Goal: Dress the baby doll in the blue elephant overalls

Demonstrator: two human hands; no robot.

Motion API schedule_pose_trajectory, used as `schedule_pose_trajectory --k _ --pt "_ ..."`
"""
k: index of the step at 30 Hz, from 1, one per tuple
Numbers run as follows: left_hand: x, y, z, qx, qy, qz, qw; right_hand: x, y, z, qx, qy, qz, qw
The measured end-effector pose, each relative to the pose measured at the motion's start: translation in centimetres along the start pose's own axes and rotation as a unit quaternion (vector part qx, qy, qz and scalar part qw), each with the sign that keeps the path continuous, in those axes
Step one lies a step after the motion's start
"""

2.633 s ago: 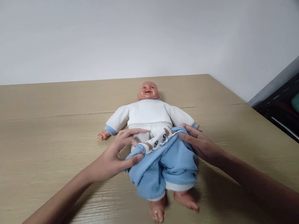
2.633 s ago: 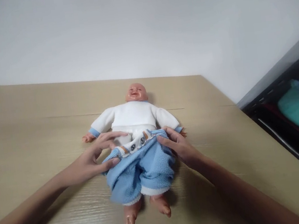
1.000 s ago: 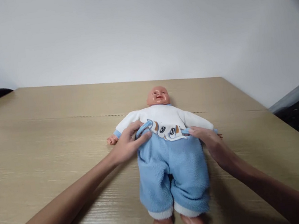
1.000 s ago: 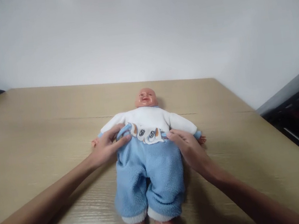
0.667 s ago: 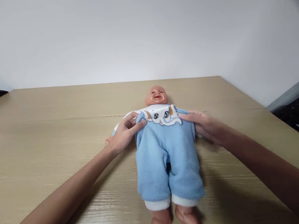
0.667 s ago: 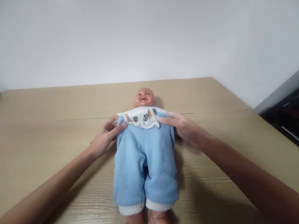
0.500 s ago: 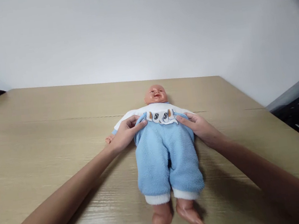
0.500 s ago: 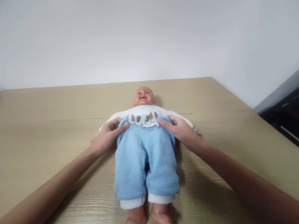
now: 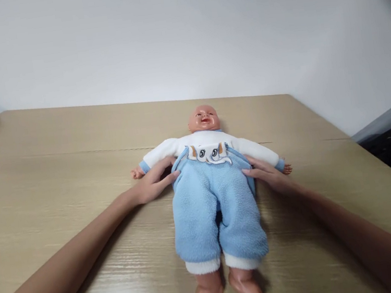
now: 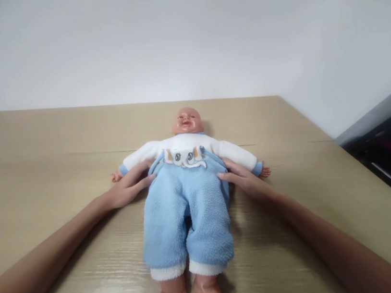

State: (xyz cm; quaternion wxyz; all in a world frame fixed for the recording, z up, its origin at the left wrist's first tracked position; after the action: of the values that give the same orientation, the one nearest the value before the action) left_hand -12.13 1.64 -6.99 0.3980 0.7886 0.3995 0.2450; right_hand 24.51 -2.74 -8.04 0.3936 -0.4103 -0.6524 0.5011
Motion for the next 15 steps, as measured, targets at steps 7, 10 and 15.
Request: schedule_pose_trajectory --k 7,10,15 --pt "-1.6 -0.1 -0.8 -0.021 -0.047 0.031 0.998 -1.7 -1.4 -1.1 -0.061 -0.047 -0.043 0.996" --pt "-1.6 0.4 -0.2 -0.077 -0.039 0.021 0.996 -1.8 -1.4 -0.3 -0.051 -0.025 -0.032 0.998" --pt "-1.8 1.4 0.7 -0.186 -0.011 0.024 0.982 -1.8 -1.0 2.1 0.063 0.083 0.004 0.995"
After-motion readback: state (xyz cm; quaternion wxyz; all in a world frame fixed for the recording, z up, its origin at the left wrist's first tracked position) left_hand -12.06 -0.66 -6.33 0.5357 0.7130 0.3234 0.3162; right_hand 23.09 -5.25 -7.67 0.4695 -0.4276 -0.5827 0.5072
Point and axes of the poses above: each hand's wrist, its own x-axis towards the middle knuckle, its own z-axis out of the palm, y = z × x, the point moved 1 cm from there along x, towards the middle knuckle, and after that the axes turned 6 degrees about -z, right-handed, at the moved point
